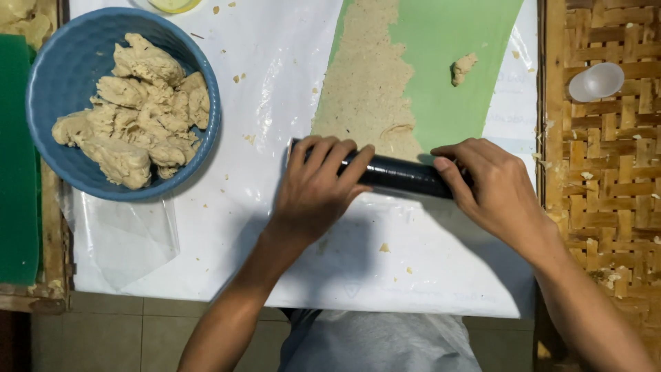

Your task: Flattening dough onto a green leaf surface using a rolling pin tool and picking off small pieces.

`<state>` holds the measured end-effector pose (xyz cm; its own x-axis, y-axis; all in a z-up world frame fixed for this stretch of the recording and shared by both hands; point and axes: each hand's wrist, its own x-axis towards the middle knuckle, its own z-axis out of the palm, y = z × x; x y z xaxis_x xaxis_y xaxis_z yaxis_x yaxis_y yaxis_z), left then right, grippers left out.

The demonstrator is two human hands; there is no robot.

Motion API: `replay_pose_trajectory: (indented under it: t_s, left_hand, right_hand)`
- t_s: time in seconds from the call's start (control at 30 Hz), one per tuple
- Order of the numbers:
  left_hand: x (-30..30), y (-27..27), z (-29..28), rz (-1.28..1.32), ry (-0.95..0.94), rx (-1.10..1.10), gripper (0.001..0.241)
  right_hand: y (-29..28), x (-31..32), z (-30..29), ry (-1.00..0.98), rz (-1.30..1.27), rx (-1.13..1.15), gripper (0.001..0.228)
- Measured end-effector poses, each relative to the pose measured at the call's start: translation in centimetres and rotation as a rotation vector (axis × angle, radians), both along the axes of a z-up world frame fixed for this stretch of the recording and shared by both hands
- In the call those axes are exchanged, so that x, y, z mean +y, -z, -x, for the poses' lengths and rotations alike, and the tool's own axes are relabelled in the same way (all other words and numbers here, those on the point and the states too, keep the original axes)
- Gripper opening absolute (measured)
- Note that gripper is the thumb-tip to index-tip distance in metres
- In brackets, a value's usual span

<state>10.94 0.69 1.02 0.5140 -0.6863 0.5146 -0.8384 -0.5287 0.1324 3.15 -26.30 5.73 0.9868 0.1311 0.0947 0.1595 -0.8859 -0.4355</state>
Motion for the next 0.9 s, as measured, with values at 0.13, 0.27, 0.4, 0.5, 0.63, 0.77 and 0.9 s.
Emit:
replay_pose_trajectory:
  t_s: [0.13,0.27,0.4,0.5,0.63,0.77,0.9]
  left_hand:
    - [-0.9,-1.3,-2.2,-0.069,0.066,0.116,0.061]
    - [-2.2,-0.5,-3.8,-0.044,0.074,0.288,0.051]
    - [-2.7,-0.1,-3.2,-0.018,0.003,0.155,0.059]
    - [-1.9,-0.4,-1.1,-0.042,-0.062,0.093,0.063]
    - [-0.3,0.7,2.1,-0.052,-0.104,0.126,0.062]
    - [1.4,1.0,5.4,-0.085,-0.131,0.156,0.054]
    - [2.5,-0.3,7.4,0.117,-0.142,0.294,0.048]
  right_hand:
    - [3.5,-0.7,-1.1,0.073,0.1,-0.01,0.021]
    - [4.9,-0.3,-1.4,0.083,0.224,-0.054,0.035]
    - [3.5,1.9,-0.9,0.072,0.302,-0.121,0.054]
    - [4.0,3.3,0.6,0.093,0.331,-0.223,0.059]
    - [5.8,4.6,3.2,0.112,0.387,-0.313,0.066]
    - [6.2,6.1,6.3,0.109,0.396,-0.386,0.06]
    - [4.9,7.2,8.8,0.08,0.252,-0.34,0.049]
